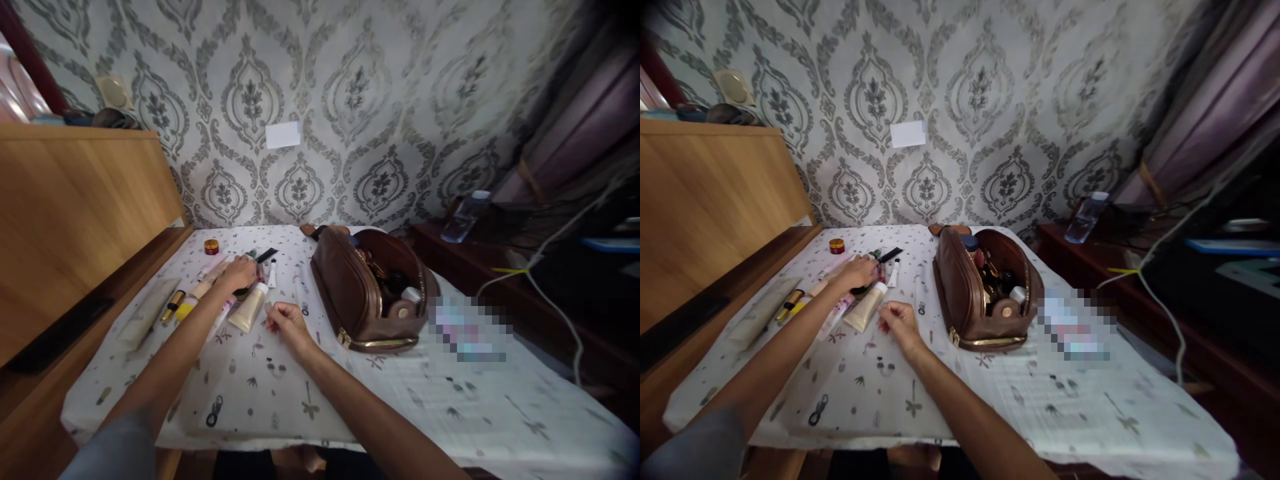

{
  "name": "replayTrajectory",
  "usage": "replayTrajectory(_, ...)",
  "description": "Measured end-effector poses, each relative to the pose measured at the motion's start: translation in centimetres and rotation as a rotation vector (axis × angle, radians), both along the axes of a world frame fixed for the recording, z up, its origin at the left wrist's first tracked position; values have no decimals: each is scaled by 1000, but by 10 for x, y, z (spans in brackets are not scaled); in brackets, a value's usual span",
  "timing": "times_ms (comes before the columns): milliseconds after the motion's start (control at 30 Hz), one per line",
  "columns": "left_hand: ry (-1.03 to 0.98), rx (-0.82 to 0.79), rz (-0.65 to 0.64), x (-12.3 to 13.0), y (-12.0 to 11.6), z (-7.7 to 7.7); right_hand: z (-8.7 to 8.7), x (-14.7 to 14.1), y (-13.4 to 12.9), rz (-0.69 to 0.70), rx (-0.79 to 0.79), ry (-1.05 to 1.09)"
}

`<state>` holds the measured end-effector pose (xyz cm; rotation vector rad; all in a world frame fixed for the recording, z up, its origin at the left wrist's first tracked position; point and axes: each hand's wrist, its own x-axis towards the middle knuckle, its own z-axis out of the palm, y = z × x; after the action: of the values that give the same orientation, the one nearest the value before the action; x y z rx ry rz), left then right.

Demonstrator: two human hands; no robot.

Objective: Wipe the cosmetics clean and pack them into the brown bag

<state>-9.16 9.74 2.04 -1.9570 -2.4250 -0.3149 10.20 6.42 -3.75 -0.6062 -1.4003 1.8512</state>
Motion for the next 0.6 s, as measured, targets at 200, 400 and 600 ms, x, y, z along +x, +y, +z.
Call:
replayTrajectory(200, -171, 151, 18, -2, -12, 20, 3, 2, 5, -10, -127, 105)
replayTrajectory(400, -892, 348, -123, 35, -43, 20, 10, 0, 4, -6, -201, 227)
replayTrajectory(600, -1570, 457, -143, 82, -55, -16, 6, -1, 6, -157, -64, 212)
